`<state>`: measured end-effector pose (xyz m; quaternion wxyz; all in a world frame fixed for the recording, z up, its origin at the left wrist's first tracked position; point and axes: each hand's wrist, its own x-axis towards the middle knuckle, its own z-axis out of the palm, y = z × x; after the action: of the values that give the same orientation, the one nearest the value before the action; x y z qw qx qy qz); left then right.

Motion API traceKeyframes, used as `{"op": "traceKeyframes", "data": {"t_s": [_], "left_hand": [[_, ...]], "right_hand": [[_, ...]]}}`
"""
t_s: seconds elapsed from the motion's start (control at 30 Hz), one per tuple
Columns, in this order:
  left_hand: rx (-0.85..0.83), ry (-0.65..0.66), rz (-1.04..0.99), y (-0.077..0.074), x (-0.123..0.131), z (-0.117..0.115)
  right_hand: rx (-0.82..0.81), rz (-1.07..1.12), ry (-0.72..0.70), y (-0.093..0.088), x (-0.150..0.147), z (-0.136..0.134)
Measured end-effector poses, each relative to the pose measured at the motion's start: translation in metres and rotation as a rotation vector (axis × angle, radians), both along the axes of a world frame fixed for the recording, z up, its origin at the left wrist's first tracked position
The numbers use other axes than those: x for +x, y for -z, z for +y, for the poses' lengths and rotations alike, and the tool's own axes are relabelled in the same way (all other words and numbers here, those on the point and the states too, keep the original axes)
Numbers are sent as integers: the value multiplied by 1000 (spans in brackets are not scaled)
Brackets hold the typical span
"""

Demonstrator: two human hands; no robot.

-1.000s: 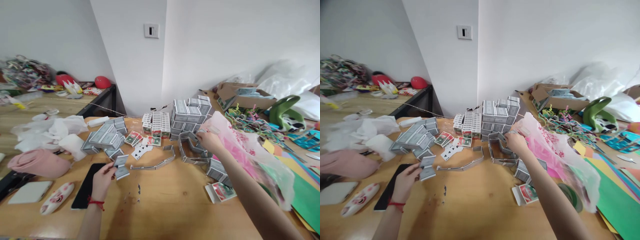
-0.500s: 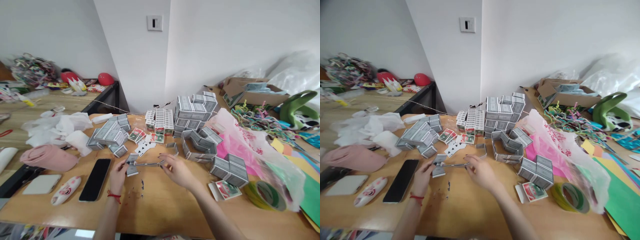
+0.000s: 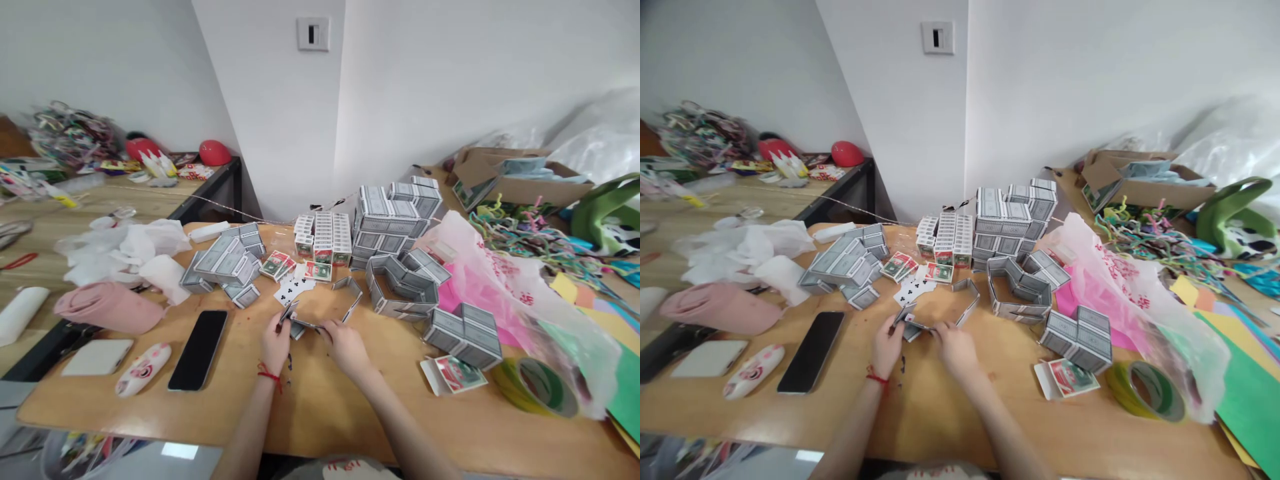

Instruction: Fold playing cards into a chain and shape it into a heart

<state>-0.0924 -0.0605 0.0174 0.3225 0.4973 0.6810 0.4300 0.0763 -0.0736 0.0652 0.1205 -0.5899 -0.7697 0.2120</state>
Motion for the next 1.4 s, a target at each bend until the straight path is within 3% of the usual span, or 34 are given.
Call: {"op": "traceKeyframes", "data": {"t_s": [0.13, 0.33, 0.43, 0.6, 0.8, 1.03, 1.17, 1.27, 1.4], "left_hand": [[-17, -19, -2, -1, -3, 8], [-69, -134, 107, -13, -3, 21], [-59, -120, 169, -21, 1, 27], [-59, -64, 248, -19, 15, 29], [-97, -47, 157, -7, 32, 15], [-134, 56, 16, -3, 30, 16], [-141, 42, 33, -2, 27, 19], [-151, 37, -5, -3, 23, 22], [-204, 76, -74, -5, 14, 26]], "right_hand": [[13, 48, 74, 8, 8, -8], [6, 375, 189, 15, 25, -20], [-40, 502, 182, 15, 32, -23], [-64, 337, 57, 7, 33, -29], [-57, 194, 11, 6, -1, -40], [32, 58, -21, 11, -25, -44], [55, 2, -52, 9, -35, -45], [73, 8, -75, 12, -37, -48], [108, 175, -56, 14, -24, -47]]}}
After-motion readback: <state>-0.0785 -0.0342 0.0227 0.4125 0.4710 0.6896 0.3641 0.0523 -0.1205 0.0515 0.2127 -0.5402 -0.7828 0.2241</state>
